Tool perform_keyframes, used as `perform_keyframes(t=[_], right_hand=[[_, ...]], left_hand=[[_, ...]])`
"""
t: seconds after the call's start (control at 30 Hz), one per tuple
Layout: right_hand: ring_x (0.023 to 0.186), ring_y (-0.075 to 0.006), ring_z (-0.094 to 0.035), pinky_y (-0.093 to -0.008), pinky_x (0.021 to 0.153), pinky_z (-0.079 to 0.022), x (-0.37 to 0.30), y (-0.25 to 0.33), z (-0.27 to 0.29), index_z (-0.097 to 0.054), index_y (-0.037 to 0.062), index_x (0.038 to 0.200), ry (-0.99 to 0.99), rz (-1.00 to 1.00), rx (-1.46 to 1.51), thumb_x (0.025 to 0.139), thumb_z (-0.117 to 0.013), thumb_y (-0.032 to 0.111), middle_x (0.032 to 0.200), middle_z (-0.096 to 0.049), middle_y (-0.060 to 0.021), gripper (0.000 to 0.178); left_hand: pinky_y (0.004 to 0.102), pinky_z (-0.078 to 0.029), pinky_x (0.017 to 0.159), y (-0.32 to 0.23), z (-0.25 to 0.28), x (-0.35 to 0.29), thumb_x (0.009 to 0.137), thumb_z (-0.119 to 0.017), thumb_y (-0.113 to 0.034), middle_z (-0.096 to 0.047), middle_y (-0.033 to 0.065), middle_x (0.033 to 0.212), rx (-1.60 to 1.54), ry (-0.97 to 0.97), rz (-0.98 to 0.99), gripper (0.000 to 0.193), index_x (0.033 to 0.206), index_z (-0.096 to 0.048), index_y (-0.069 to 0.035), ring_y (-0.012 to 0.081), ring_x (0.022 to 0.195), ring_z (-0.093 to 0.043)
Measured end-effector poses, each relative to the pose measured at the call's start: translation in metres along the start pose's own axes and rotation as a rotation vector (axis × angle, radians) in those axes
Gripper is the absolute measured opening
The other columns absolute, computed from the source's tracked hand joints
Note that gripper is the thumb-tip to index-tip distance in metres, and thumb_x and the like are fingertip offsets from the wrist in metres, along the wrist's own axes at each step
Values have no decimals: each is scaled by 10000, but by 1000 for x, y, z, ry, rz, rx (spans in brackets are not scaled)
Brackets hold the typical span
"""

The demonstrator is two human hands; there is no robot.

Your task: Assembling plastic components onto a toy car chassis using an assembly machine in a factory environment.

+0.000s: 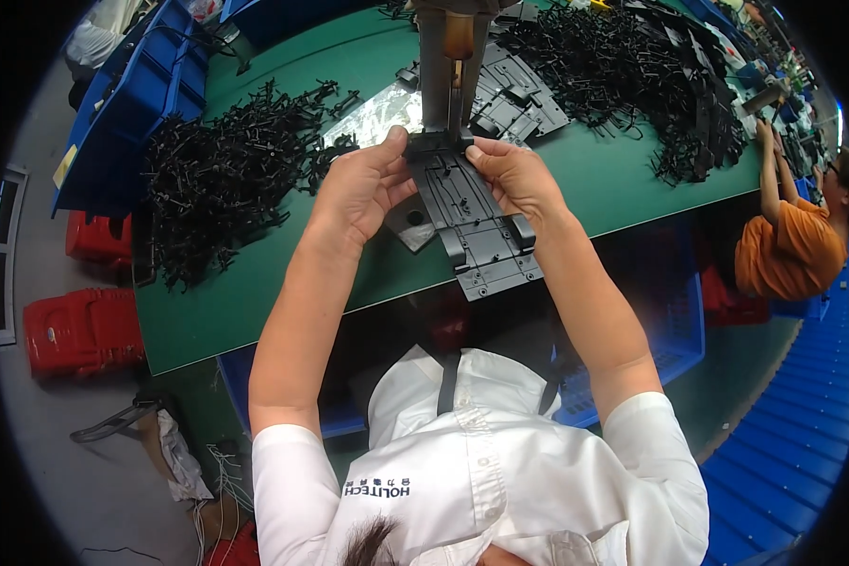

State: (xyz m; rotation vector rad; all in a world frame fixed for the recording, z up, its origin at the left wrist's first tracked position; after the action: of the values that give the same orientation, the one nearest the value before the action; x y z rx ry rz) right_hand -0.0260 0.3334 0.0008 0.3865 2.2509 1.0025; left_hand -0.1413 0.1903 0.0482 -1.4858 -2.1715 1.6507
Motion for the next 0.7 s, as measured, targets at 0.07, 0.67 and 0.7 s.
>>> perform_keyframes(t=[0.07, 0.67, 0.7], right_hand=[[765, -163, -624, -258, 667, -552, 2, 1, 0, -505, -85, 1096, 28, -6, 2, 821, -596, -13, 902, -607, -125, 299], [780, -160, -625, -253, 683, -550, -9, 10, -11, -520, -91, 1078, 1, 24, -38, 829, -582, -17, 918, -609, -125, 266], [784, -160, -624, -253, 689, -548, -10, 10, -13, -520, -88, 1081, -13, 32, -41, 828, -585, -16, 922, -608, -124, 271]], left_hand=[[225, -488, 572, -2, -1, -1, 810, -674, -249, -557, -29, 681, 0, 18, -14, 170, 829, -605, -95, 78, 618, -544], [226, -480, 567, -6, -4, -4, 797, -689, -253, -546, -31, 675, 0, 21, -44, 187, 831, -600, -92, 80, 610, -532], [226, -480, 567, -7, -5, -5, 797, -689, -253, -546, -31, 675, 0, 22, -44, 187, 831, -600, -92, 80, 610, -532]])
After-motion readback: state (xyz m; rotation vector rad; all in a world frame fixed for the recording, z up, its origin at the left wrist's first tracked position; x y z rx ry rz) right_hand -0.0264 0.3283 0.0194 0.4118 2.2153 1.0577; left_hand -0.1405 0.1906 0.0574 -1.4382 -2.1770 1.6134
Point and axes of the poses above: each hand's wrist, its own x-axis towards the middle knuckle, its own z-axis out of the back of the hand, y = z × x, the point moved 2 cm from there along x, towards the middle knuckle
